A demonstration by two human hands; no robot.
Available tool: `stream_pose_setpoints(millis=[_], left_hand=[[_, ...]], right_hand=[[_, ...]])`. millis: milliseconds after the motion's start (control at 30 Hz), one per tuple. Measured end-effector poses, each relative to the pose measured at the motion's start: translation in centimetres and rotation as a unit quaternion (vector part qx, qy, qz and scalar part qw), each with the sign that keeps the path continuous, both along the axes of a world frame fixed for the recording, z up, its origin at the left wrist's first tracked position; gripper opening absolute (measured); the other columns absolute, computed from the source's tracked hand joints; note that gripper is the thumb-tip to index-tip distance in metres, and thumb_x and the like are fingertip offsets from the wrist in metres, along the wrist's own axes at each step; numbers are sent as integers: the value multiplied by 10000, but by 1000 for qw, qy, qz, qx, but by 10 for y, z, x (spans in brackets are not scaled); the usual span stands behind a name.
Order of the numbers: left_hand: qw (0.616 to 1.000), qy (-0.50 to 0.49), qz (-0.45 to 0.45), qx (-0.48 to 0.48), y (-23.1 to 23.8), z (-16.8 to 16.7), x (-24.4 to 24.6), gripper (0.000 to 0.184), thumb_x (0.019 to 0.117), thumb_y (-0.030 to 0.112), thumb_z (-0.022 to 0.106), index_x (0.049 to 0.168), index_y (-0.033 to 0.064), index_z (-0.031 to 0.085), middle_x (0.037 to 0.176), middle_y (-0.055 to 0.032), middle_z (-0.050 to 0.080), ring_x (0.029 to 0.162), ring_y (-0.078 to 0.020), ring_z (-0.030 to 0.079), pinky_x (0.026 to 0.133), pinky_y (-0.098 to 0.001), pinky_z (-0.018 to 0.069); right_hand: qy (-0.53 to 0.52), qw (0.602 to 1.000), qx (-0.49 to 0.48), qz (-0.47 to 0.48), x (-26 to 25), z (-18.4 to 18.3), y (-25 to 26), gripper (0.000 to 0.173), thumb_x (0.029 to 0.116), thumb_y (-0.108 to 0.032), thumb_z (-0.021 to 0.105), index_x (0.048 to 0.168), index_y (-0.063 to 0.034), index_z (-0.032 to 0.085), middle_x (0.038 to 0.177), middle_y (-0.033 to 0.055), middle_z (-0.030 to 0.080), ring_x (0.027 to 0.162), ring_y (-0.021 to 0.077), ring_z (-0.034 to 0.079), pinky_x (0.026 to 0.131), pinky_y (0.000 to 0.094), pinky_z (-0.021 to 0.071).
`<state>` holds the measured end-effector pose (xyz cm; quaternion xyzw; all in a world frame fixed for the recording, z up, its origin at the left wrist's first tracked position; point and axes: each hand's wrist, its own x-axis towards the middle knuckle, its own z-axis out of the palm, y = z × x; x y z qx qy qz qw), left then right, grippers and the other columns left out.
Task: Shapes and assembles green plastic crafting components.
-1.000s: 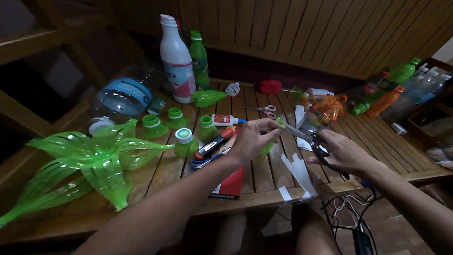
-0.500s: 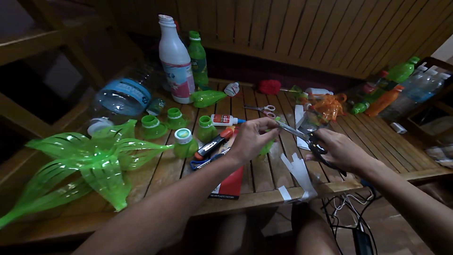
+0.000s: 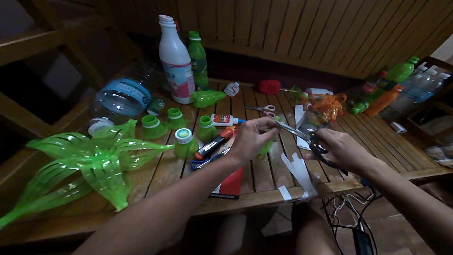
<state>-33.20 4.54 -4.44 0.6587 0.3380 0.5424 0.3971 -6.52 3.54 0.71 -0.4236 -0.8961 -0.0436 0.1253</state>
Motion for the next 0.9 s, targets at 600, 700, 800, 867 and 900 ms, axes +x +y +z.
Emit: stream_pose_setpoints(millis=[600, 700, 800, 867, 900], left_hand=[[1000, 21, 9, -1, -2, 1, 0, 71, 972, 70, 691, 1025, 28, 712, 832, 13, 740, 720, -16, 692, 688, -185, 582], [1000, 22, 11, -3, -2, 2, 0, 74, 972, 65, 689, 1028, 21, 711, 839, 11, 741, 720, -15, 692, 689, -184, 581], [1000, 17, 12, -7, -3, 3, 0, 83, 982, 82, 682, 1039, 26, 704, 875, 0, 741, 719, -27, 692, 686, -193, 584], [1000, 12, 16, -6, -3, 5, -1, 85, 987, 92, 676, 1038, 31, 707, 920, -8, 741, 741, -40, 693, 702, -204, 588], [1000, 9, 23, -9, -3, 6, -2, 80, 984, 92, 682, 1030, 32, 707, 903, -3, 731, 735, -37, 685, 697, -202, 584]], right_hand=[[-13, 999, 33, 1, 0, -1, -3, 593, 908, -516, 689, 912, 77, 665, 761, 180, 642, 646, 326, 647, 574, 490, 516], [-5, 999, 40, 5, 0, -3, -3, 598, 910, -522, 680, 896, 75, 662, 748, 175, 634, 636, 322, 639, 567, 486, 507], [49, 997, -4, -54, -1, 3, -3, 533, 903, -457, 731, 942, 72, 687, 782, 177, 651, 694, 311, 643, 634, 499, 528], [68, 987, -64, -133, 5, 8, 2, 493, 908, -417, 768, 1008, 59, 686, 836, 182, 657, 759, 315, 638, 701, 522, 521], [61, 979, -94, -169, 8, 9, 4, 492, 911, -399, 776, 1052, 63, 682, 886, 203, 665, 812, 337, 648, 752, 546, 525]])
